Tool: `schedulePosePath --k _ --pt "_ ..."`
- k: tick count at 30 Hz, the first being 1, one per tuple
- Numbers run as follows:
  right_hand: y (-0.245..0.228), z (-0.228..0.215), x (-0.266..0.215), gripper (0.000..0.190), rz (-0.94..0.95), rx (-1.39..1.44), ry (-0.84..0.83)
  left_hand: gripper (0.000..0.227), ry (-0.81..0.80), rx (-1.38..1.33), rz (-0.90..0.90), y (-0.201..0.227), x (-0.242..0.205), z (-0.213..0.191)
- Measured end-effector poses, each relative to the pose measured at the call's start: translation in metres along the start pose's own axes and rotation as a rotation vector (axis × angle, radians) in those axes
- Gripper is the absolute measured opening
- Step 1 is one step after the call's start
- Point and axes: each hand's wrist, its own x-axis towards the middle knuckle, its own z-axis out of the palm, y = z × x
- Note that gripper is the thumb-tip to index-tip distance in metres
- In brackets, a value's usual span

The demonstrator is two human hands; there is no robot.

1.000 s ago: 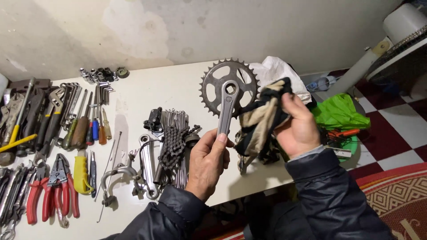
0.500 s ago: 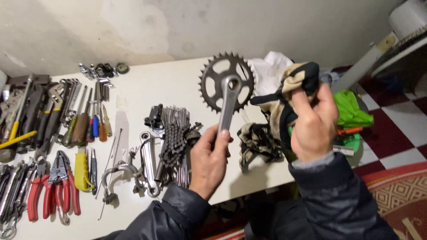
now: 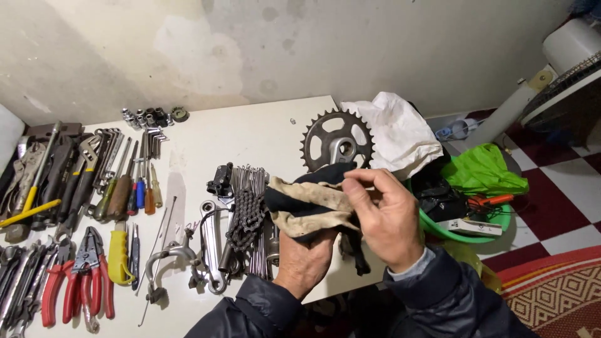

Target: Cleaning a bicycle crankset by wiping it thoroughly with a cloth on a workbench.

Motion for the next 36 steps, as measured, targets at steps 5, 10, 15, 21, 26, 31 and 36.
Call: schedulePosePath --k 5,10,15,21,26,31,36 --pt "-0.003 0.012 0.005 0.028 0.521 0.298 0.038 0.040 -0.001 -0.051 0.017 0.004 -0.001 0.002" --pt "-0.005 0.008 0.010 0.026 0.687 0.302 -0.018 0.017 -0.165 -0.151 -0.068 -0.018 -0.010 -0.001" --pt "-0.011 0.007 0.014 0.034 0.840 0.718 -0.034 0.041 -0.004 -0.236 -0.380 -0.016 -0.001 0.004" --pt "-0.026 0.001 0.025 0.042 0.933 0.811 0.071 0.033 0.102 -0.423 -0.515 -0.078 -0.012 0.012" --pt "-0.018 -0.004 0.030 0.039 0.946 0.787 0.127 0.041 0.099 -0.448 -0.623 -0.065 -0.008 0.017" --pt "0.021 -0.013 0.031 0.034 0.880 0.903 0.169 0.030 0.009 -0.509 -0.424 -0.047 -0.010 0.005" --pt "0.019 -0.020 0.034 0.029 0.857 1.000 0.300 0.023 0.057 -0.171 -0.333 -0.030 0.003 -0.024"
